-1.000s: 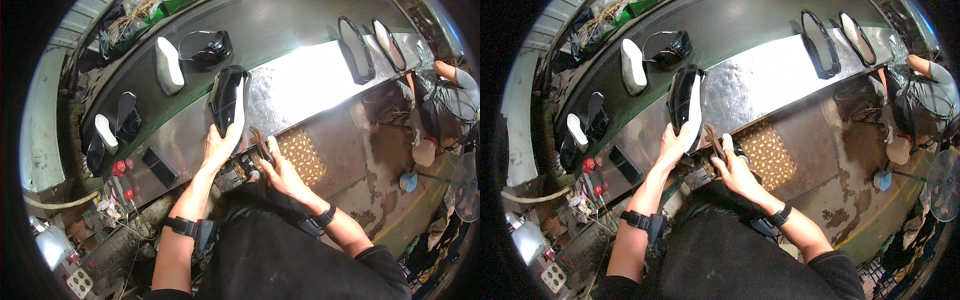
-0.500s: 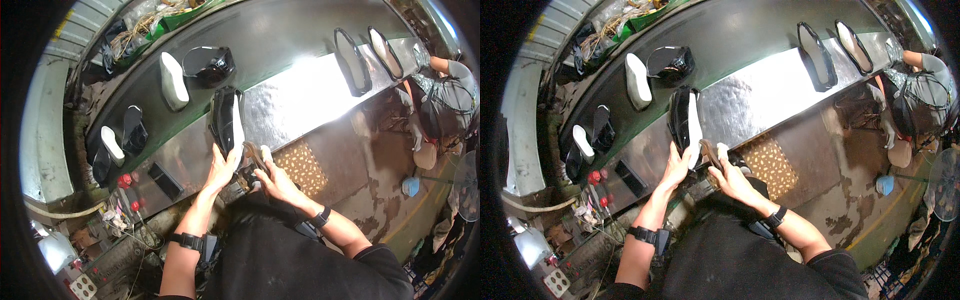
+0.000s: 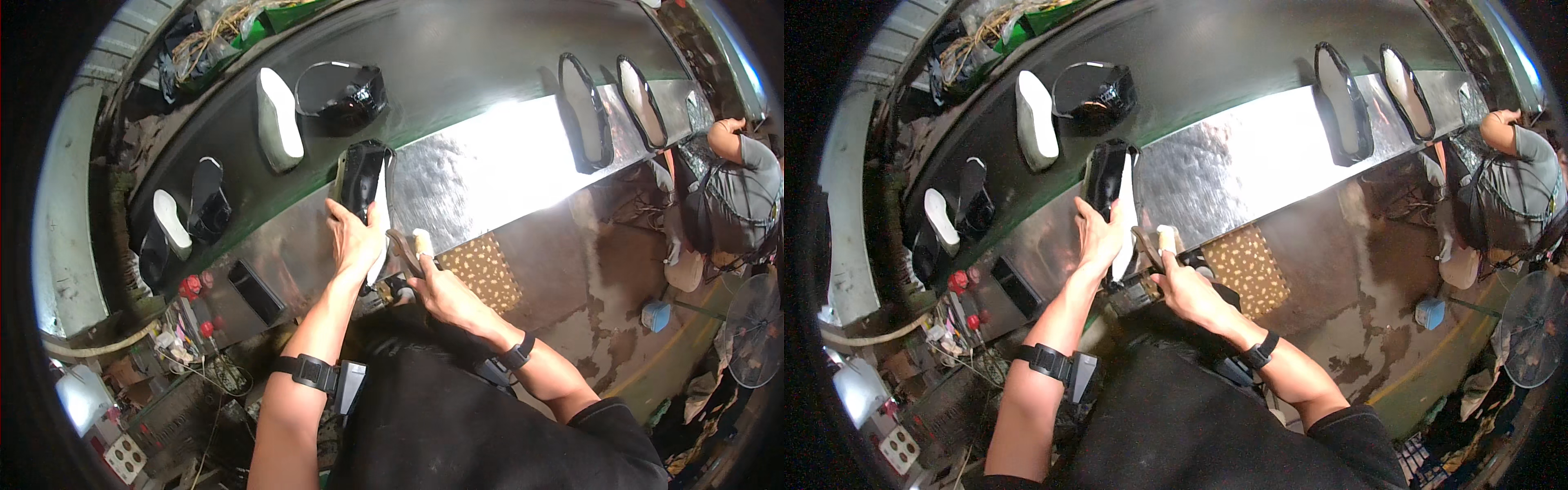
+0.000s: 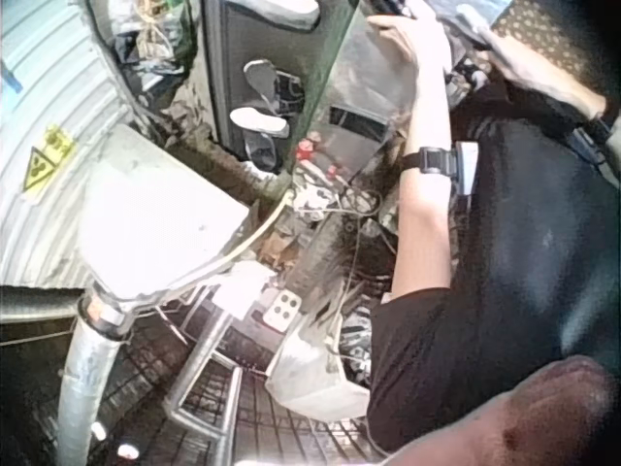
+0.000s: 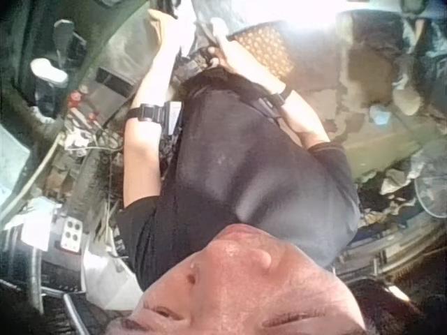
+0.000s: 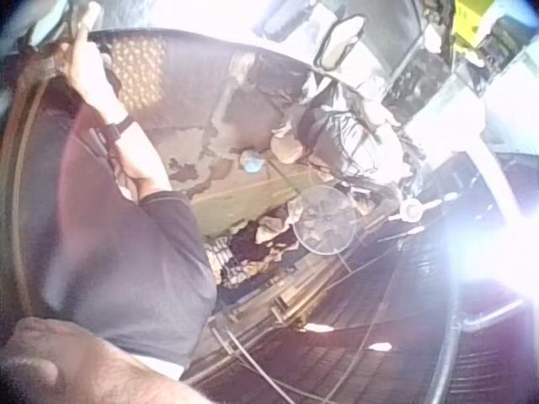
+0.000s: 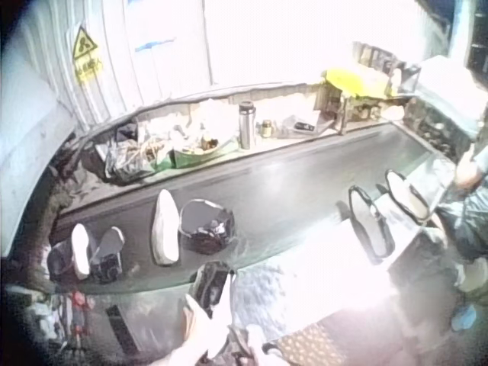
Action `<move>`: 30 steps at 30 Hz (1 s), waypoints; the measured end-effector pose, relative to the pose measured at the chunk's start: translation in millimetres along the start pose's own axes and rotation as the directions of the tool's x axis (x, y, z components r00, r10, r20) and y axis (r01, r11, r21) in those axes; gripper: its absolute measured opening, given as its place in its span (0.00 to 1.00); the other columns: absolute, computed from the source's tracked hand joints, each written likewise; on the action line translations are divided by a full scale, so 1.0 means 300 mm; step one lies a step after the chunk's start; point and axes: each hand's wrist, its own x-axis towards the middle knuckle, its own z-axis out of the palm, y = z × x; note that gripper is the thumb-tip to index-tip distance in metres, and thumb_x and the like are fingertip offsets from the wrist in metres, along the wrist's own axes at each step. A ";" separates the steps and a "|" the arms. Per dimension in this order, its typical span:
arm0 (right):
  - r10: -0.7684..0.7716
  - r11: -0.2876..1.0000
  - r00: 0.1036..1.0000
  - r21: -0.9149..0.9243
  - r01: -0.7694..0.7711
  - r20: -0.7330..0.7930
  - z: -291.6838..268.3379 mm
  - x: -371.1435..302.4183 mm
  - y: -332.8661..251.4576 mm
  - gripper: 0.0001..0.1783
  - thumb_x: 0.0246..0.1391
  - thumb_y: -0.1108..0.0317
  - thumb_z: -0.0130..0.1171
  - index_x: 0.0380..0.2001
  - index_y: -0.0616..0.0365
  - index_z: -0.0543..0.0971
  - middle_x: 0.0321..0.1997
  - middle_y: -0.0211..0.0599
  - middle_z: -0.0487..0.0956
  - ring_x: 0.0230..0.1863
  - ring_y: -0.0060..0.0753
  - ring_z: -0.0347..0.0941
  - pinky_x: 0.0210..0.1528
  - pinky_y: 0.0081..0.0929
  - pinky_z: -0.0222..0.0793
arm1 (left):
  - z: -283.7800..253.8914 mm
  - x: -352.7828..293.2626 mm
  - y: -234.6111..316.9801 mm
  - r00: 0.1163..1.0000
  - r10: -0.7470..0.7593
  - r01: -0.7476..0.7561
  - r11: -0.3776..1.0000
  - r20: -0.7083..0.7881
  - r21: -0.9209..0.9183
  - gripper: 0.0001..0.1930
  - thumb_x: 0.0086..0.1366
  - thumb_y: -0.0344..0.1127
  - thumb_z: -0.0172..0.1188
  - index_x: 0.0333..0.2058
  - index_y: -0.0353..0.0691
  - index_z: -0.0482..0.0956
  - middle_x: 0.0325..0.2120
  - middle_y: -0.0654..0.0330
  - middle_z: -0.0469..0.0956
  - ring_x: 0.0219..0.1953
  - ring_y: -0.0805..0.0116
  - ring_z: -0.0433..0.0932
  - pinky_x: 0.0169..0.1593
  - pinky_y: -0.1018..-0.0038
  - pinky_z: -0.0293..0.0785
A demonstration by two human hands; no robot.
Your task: Manually assemble and check shoe components using industrial machines and conveyor belt.
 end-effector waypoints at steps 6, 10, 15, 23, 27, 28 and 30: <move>-0.077 0.997 0.997 -0.031 0.076 -0.030 0.020 -0.017 0.019 0.38 0.62 0.67 0.53 0.65 0.73 0.45 0.27 0.67 0.77 0.33 0.68 0.76 0.33 0.55 0.68 | -0.027 -0.028 0.058 0.999 0.042 -0.039 0.983 -0.012 0.179 0.44 0.68 0.56 0.50 0.68 0.28 0.44 0.54 0.25 0.63 0.52 0.30 0.73 0.55 0.50 0.72; -0.120 0.992 0.993 0.028 0.121 -0.006 0.031 -0.016 0.043 0.41 0.61 0.70 0.54 0.67 0.71 0.43 0.29 0.69 0.77 0.35 0.69 0.76 0.36 0.55 0.68 | 0.001 0.022 -0.091 0.996 0.087 -0.088 0.996 0.016 0.034 0.44 0.68 0.54 0.51 0.70 0.33 0.39 0.58 0.23 0.58 0.58 0.28 0.67 0.61 0.51 0.67; 0.018 0.975 0.996 0.221 0.001 -0.085 0.007 -0.016 0.025 0.36 0.67 0.61 0.49 0.68 0.66 0.47 0.28 0.66 0.77 0.32 0.67 0.77 0.36 0.48 0.70 | -0.015 -0.013 -0.038 0.984 0.104 -0.100 0.994 0.148 -0.030 0.47 0.68 0.52 0.53 0.71 0.39 0.31 0.66 0.26 0.48 0.68 0.33 0.53 0.69 0.54 0.55; -0.108 0.914 0.872 0.297 0.275 -0.478 0.023 0.081 0.000 0.17 0.72 0.60 0.41 0.45 0.66 0.69 0.14 0.41 0.71 0.15 0.41 0.71 0.21 0.39 0.64 | -0.056 0.032 -0.095 0.917 0.159 0.164 0.684 0.365 -0.711 0.36 0.76 0.48 0.46 0.73 0.48 0.38 0.71 0.57 0.51 0.67 0.63 0.59 0.67 0.68 0.58; -0.057 0.941 0.908 0.281 0.187 -0.415 0.118 0.114 -0.001 0.14 0.69 0.64 0.45 0.42 0.68 0.69 0.16 0.46 0.72 0.17 0.49 0.70 0.20 0.42 0.62 | -0.053 0.035 -0.083 0.946 0.119 0.166 0.622 0.303 -0.765 0.31 0.77 0.44 0.44 0.73 0.52 0.44 0.65 0.62 0.62 0.58 0.69 0.70 0.59 0.70 0.69; 0.000 0.903 0.888 0.381 0.198 -0.461 0.110 0.066 -0.021 0.13 0.68 0.66 0.47 0.41 0.68 0.69 0.17 0.47 0.72 0.17 0.52 0.70 0.21 0.44 0.61 | -0.063 0.005 -0.074 0.936 0.064 0.245 0.589 0.347 -0.770 0.30 0.77 0.43 0.44 0.73 0.54 0.45 0.64 0.62 0.64 0.57 0.69 0.70 0.59 0.70 0.70; -0.374 0.875 0.649 -0.019 0.485 -0.662 0.157 0.062 0.075 0.11 0.67 0.66 0.49 0.39 0.67 0.68 0.19 0.52 0.74 0.21 0.58 0.73 0.23 0.47 0.64 | -0.063 0.045 -0.091 0.933 0.101 0.203 0.646 0.346 -0.736 0.30 0.77 0.41 0.45 0.73 0.58 0.46 0.64 0.62 0.65 0.56 0.69 0.71 0.59 0.68 0.70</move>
